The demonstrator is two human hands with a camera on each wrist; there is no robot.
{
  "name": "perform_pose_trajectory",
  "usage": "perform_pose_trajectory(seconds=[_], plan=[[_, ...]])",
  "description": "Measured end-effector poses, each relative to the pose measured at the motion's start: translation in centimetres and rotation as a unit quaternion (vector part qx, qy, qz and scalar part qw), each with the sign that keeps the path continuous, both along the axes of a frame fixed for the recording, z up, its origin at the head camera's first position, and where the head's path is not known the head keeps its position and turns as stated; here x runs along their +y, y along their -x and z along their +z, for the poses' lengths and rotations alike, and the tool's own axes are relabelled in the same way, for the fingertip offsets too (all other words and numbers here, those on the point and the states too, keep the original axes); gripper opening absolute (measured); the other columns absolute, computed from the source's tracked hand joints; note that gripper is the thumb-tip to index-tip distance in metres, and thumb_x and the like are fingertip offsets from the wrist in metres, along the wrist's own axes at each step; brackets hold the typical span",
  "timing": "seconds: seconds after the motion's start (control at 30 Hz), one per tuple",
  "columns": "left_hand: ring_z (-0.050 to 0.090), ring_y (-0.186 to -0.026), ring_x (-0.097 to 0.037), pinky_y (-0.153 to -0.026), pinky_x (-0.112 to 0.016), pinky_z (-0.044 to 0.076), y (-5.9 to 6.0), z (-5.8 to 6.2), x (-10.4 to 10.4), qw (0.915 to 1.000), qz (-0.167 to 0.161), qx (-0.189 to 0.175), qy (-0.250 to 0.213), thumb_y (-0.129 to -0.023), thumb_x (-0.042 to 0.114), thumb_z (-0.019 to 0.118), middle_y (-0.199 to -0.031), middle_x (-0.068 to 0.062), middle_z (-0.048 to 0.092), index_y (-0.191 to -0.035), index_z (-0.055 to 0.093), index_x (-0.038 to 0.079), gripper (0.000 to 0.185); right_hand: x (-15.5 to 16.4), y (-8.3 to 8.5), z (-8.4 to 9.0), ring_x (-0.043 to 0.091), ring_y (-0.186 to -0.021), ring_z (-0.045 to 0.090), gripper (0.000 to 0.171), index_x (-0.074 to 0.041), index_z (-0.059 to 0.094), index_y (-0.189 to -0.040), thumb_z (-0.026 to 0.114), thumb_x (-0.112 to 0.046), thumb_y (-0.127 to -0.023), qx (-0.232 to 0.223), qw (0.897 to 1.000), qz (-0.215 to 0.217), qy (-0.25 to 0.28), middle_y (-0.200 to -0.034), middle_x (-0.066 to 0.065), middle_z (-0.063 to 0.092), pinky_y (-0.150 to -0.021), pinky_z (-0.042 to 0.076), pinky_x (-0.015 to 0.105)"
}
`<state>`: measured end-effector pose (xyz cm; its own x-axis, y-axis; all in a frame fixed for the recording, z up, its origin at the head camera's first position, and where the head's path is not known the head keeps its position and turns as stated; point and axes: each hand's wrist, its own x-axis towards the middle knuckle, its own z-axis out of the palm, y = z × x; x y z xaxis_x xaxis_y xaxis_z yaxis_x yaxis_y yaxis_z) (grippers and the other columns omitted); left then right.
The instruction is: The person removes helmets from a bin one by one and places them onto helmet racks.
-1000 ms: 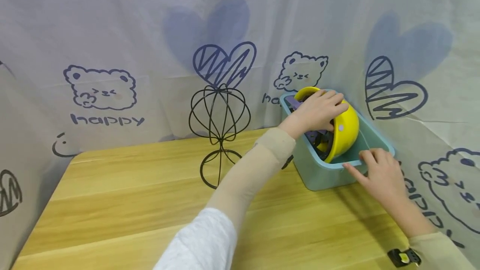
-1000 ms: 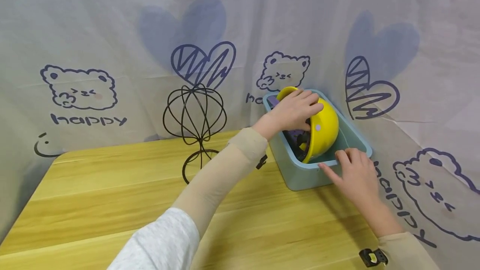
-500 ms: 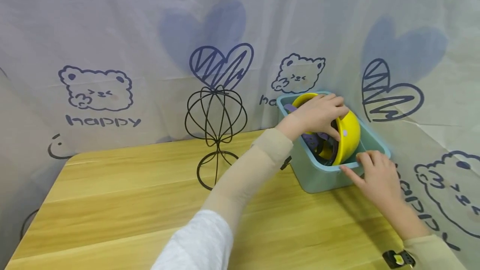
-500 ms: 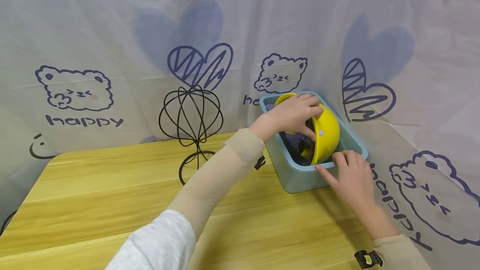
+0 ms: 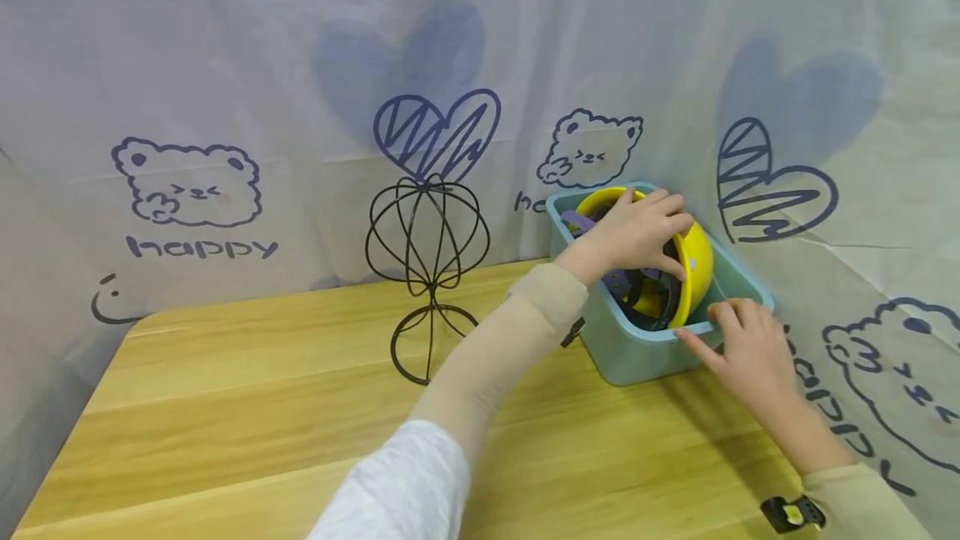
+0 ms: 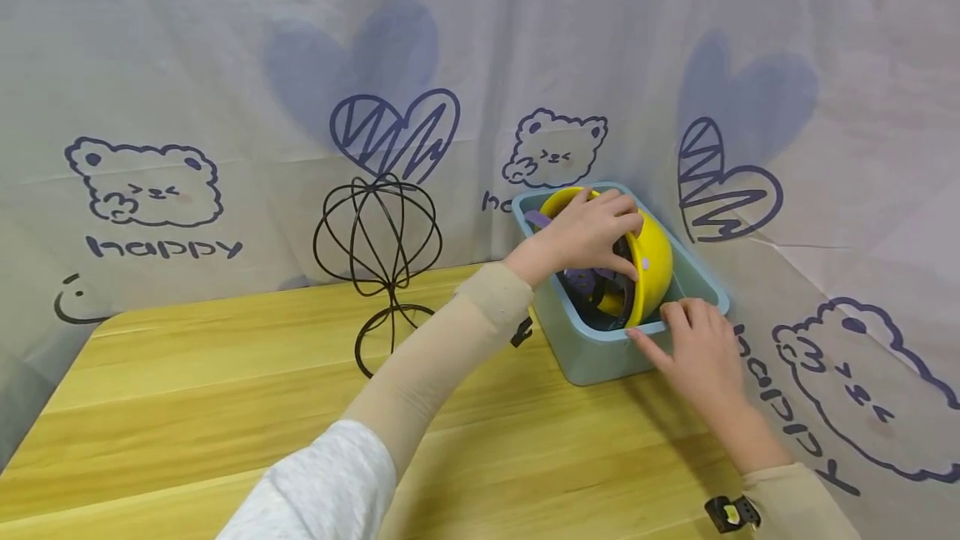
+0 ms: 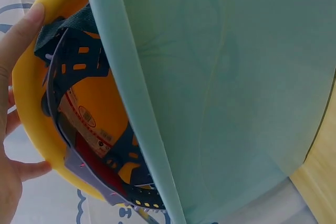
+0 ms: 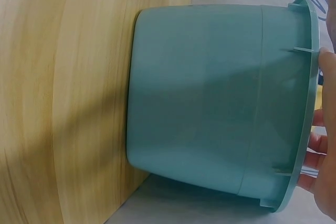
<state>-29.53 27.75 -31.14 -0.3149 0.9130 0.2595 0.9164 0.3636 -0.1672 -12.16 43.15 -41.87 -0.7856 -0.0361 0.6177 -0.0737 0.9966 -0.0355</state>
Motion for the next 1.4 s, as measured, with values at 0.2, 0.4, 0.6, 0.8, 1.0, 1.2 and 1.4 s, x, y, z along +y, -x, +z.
perform_pose_trajectory(seconds=[0.2,0.4,0.6,0.8,1.0,1.2,1.4], plan=[[0.047,-0.118,-0.01,-0.114,-0.046,0.034,0.2,-0.3,0.1,0.9997,-0.004,0.015,-0.017,-0.076,0.077,0.056,-0.119,0.009,0.051,-0.118,0.056,0.027,0.065,-0.2,0.0,0.0,0.041,-0.084,0.053,0.053,0.0,0.057,-0.093,0.069,-0.051,-0.083,0.006,1.0,0.004,-0.001,-0.095,0.021,0.055,-0.075,0.044,0.054],[0.047,-0.118,-0.01,-0.115,-0.047,0.032,0.7,-0.1,-0.4,0.9986,0.021,-0.04,-0.028,-0.075,0.075,0.059,-0.118,0.009,0.051,-0.116,0.058,0.028,0.062,-0.4,-0.1,-0.2,0.04,-0.084,0.053,0.05,0.0,0.057,-0.093,0.073,-0.046,-0.081,0.006,1.0,0.005,0.002,-0.095,0.021,0.055,-0.076,0.044,0.054],[0.047,-0.111,-0.01,-0.098,-0.037,0.044,0.9,0.4,-0.5,0.9964,0.036,-0.068,-0.035,-0.075,0.073,0.062,-0.117,0.009,0.052,-0.118,0.06,0.028,0.062,-0.4,-0.1,-0.2,0.04,-0.085,0.053,0.051,0.0,0.057,-0.093,0.072,-0.048,-0.081,0.01,1.0,0.003,0.001,-0.095,0.02,0.055,-0.076,0.044,0.054],[0.048,-0.104,-0.009,-0.084,-0.025,0.046,1.2,0.7,-0.5,0.9956,0.034,-0.079,-0.035,-0.075,0.073,0.062,-0.114,0.008,0.053,-0.118,0.062,0.027,0.063,-0.4,-0.1,-0.2,0.04,-0.087,0.051,0.051,0.0,0.057,-0.094,0.072,-0.048,-0.082,-0.001,1.0,0.0,0.009,-0.097,0.021,0.055,-0.078,0.043,0.055],[0.048,-0.101,-0.01,-0.084,-0.019,0.045,1.6,1.5,-0.8,0.9938,0.031,-0.092,-0.054,-0.075,0.071,0.064,-0.113,0.007,0.054,-0.12,0.062,0.023,0.065,-0.3,-0.2,-0.3,0.04,-0.089,0.051,0.052,-0.001,0.056,-0.095,0.071,-0.049,-0.083,-0.008,1.0,-0.003,0.013,-0.099,0.021,0.055,-0.081,0.043,0.055],[0.047,-0.099,-0.01,-0.08,-0.022,0.044,1.7,2.5,-1.1,0.9949,0.045,-0.066,-0.062,-0.077,0.072,0.06,-0.113,0.007,0.053,-0.119,0.061,0.024,0.064,-0.2,0.4,-0.3,0.04,-0.085,0.052,0.073,0.0,0.056,-0.093,0.04,-0.071,-0.091,0.03,0.999,0.028,-0.003,-0.095,0.021,0.055,-0.075,0.045,0.053],[0.046,-0.099,-0.011,-0.083,-0.028,0.04,1.5,3.0,-1.2,0.9968,0.054,-0.018,-0.057,-0.08,0.075,0.052,-0.111,0.008,0.051,-0.113,0.058,0.026,0.059,-0.2,0.7,-0.3,0.04,-0.084,0.052,0.084,0.001,0.055,-0.093,0.025,-0.077,-0.088,0.03,0.998,0.046,-0.014,-0.093,0.021,0.055,-0.075,0.044,0.053]])
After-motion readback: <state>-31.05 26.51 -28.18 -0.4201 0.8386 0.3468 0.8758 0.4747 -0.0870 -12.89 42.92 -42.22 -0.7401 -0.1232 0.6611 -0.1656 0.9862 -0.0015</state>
